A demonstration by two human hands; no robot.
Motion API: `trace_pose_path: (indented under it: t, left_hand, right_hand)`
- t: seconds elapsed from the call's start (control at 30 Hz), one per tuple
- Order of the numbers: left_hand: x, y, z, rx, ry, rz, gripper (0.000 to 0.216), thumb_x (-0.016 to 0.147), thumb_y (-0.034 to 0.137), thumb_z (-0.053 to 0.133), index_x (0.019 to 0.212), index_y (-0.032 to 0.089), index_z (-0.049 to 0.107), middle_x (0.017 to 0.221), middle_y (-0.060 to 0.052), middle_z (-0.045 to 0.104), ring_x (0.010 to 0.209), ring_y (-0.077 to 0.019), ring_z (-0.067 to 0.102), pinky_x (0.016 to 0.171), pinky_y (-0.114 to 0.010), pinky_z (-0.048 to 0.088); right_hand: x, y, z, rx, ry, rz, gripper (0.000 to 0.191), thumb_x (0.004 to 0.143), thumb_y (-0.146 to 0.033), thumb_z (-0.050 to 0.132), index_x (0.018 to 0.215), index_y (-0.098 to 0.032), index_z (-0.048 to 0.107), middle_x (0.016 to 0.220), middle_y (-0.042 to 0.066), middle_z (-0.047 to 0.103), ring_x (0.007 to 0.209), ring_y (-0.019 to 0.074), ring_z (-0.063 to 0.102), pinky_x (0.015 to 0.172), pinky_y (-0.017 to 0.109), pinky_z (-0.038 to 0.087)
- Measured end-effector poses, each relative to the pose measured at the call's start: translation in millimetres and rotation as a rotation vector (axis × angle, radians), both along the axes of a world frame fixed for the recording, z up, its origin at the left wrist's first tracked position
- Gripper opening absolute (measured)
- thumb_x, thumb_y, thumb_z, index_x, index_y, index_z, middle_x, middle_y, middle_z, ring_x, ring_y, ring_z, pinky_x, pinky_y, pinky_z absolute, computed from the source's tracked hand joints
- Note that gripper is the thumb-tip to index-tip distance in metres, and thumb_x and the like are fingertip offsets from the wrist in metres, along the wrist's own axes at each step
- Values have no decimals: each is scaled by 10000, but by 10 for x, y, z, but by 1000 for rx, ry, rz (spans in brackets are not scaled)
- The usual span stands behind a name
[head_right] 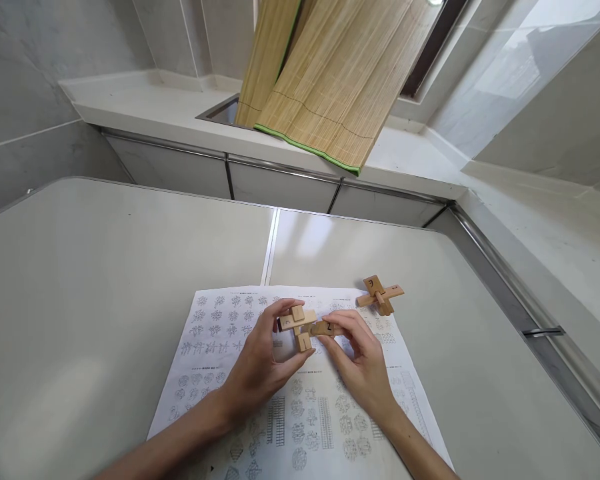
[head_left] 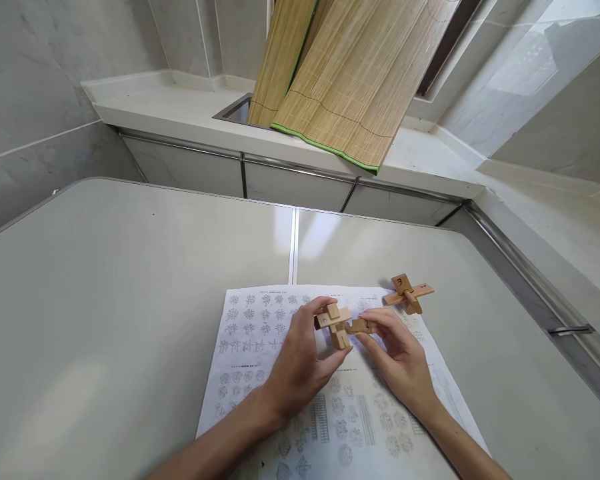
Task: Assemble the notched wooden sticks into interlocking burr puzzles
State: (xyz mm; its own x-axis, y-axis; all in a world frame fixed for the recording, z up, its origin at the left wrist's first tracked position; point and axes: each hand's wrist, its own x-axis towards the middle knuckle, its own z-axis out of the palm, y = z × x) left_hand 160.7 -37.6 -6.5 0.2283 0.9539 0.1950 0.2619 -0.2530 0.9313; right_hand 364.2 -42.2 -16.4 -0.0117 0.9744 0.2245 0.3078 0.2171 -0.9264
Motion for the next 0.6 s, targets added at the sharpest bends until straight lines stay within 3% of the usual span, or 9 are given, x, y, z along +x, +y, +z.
trace_pose_path:
  t: [0.2, 0.6]
  left_hand:
    - [17, 2, -36, 87, 64, -49, 772, 854, 79, 745, 1470, 346, 363, 1389, -78, 588, 1297, -287, 574, 1110, -495, 503]
    - [25, 12, -70, 137, 129, -102, 804, 848, 58, 738, 1470, 351, 321, 1398, -66, 590, 1265, -283, 560, 1071, -481, 513]
  right_hand:
    - [6, -12, 8, 60, -69, 20, 188, 963, -339, 735, 1147, -321, 773, 1137, 101, 663, 992, 292, 629, 855, 454, 559]
    - [32, -13, 37, 145, -145, 47, 223, 951, -277, 751, 1154, -348, 808, 1059, 90, 689, 954, 289, 678, 730, 414, 590]
